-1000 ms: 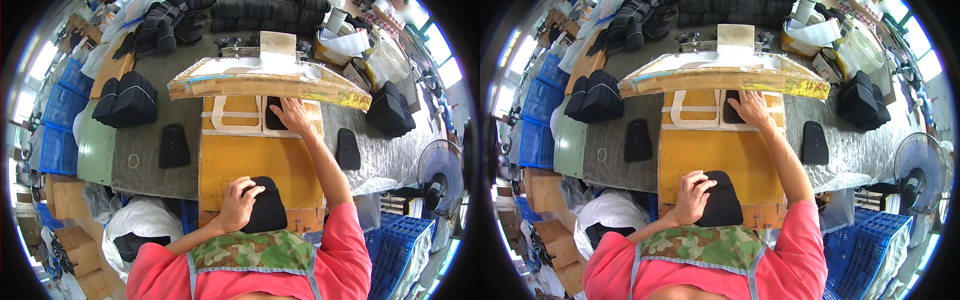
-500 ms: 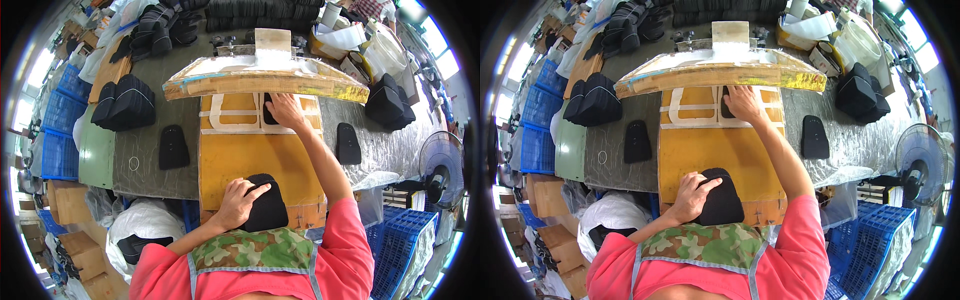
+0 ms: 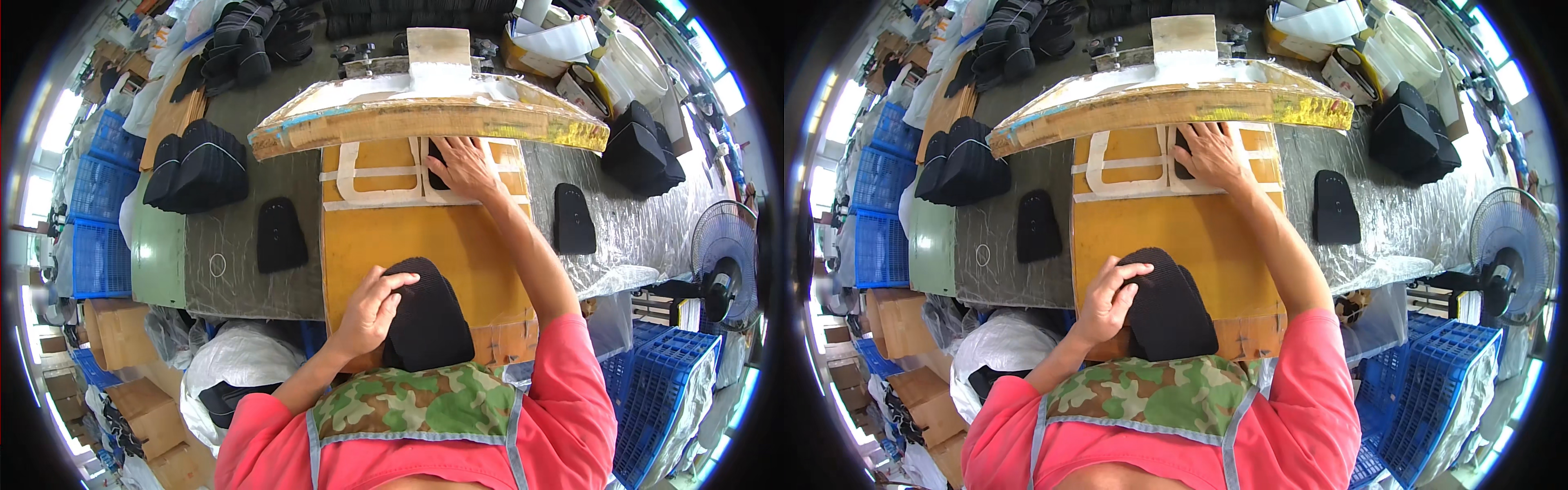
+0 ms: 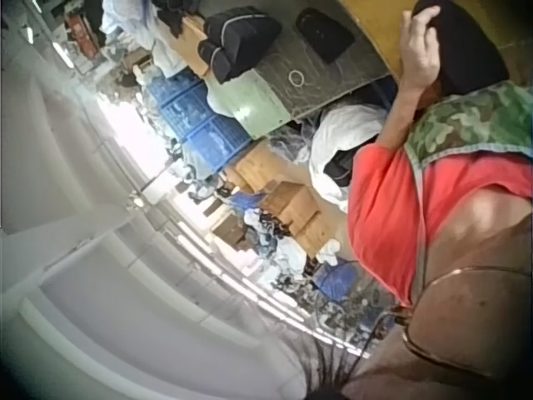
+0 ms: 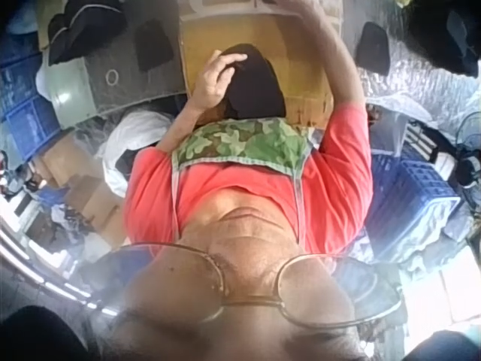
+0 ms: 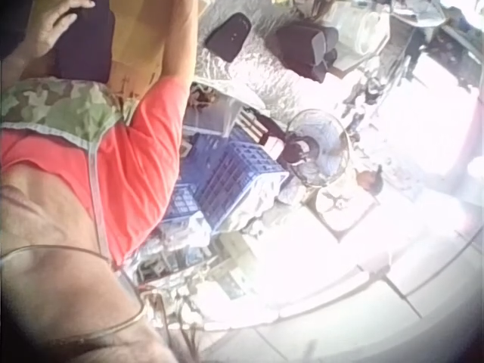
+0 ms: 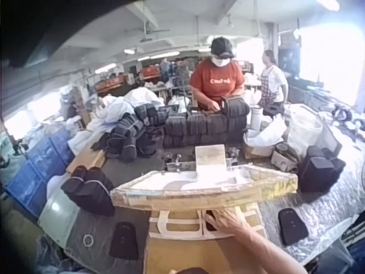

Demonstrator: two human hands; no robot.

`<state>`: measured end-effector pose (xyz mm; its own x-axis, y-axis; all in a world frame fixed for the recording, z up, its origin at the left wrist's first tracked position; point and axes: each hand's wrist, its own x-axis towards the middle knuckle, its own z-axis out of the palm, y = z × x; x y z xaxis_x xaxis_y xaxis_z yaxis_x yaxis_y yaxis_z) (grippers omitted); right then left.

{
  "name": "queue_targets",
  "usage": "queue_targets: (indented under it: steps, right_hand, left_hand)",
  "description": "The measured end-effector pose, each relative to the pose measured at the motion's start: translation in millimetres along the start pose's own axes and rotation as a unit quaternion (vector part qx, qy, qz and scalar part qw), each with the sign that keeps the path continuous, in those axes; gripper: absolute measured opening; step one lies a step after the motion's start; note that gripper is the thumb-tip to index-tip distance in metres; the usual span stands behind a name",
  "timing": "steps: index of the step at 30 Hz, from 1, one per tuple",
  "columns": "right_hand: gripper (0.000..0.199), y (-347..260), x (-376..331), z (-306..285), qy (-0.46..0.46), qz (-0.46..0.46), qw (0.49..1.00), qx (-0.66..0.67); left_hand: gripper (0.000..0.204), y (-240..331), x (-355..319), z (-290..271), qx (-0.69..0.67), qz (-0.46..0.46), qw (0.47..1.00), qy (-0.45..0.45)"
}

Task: Applying a white substance to shoe component pieces using a manual screen printing press and squeegee.

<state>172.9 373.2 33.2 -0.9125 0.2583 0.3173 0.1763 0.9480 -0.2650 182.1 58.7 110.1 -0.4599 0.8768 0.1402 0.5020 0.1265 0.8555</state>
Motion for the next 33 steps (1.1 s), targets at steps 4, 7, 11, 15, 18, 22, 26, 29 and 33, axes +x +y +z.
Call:
queue_targets:
  steps: [4, 7, 11, 15, 18, 22, 26, 29, 33]
  right_hand:
    - [0.061, -0.3, -0.2, 3.9, 0.009, 0.017, 1.000, -0.006]
    - [0.078, 2.0, 2.1, -5.6, -0.031, 0.006, 0.999, -0.007]
    - [0.102, 14.8, -1.7, -8.4, -0.032, -0.028, 0.999, 0.002]
    - [0.105, 17.5, -6.0, -10.3, 0.000, -0.026, 1.000, -0.012]
    - [0.107, 12.5, -1.8, -8.2, 0.018, -0.034, 0.999, 0.001]
    - [0.108, 11.1, -0.5, -6.3, 0.001, -0.021, 1.000, 0.007]
    - [0.099, 16.3, -4.5, -9.4, -0.012, -0.025, 1.000, -0.005]
    - [0.087, 11.8, -5.8, -12.3, -0.016, -0.036, 0.999, -0.010]
    - [0.076, 13.1, -3.9, -7.0, 0.023, -0.051, 0.998, -0.008]
  left_hand:
    - [0.028, -2.1, 4.3, -14.9, -0.113, -0.028, 0.992, 0.050]
    - [0.033, -7.3, 15.3, -40.5, -0.210, -0.126, 0.966, 0.080]
    - [0.036, -37.7, 58.8, -62.6, -0.221, -0.076, 0.964, 0.125]
    - [0.033, -74.0, 116.3, -72.0, -0.113, -0.069, 0.988, 0.076]
    - [0.027, -123.9, 164.3, -66.9, -0.038, -0.041, 0.993, 0.103]
    - [0.025, -147.4, 210.2, -47.2, 0.142, 0.013, 0.973, 0.182]
    - [0.036, -135.0, 219.5, -31.5, 0.358, 0.008, 0.933, 0.045]
    - [0.049, -133.1, 204.7, -17.7, 0.372, 0.098, 0.920, 0.071]
    - [0.063, -131.1, 197.2, -9.1, 0.409, 0.080, 0.908, 0.054]
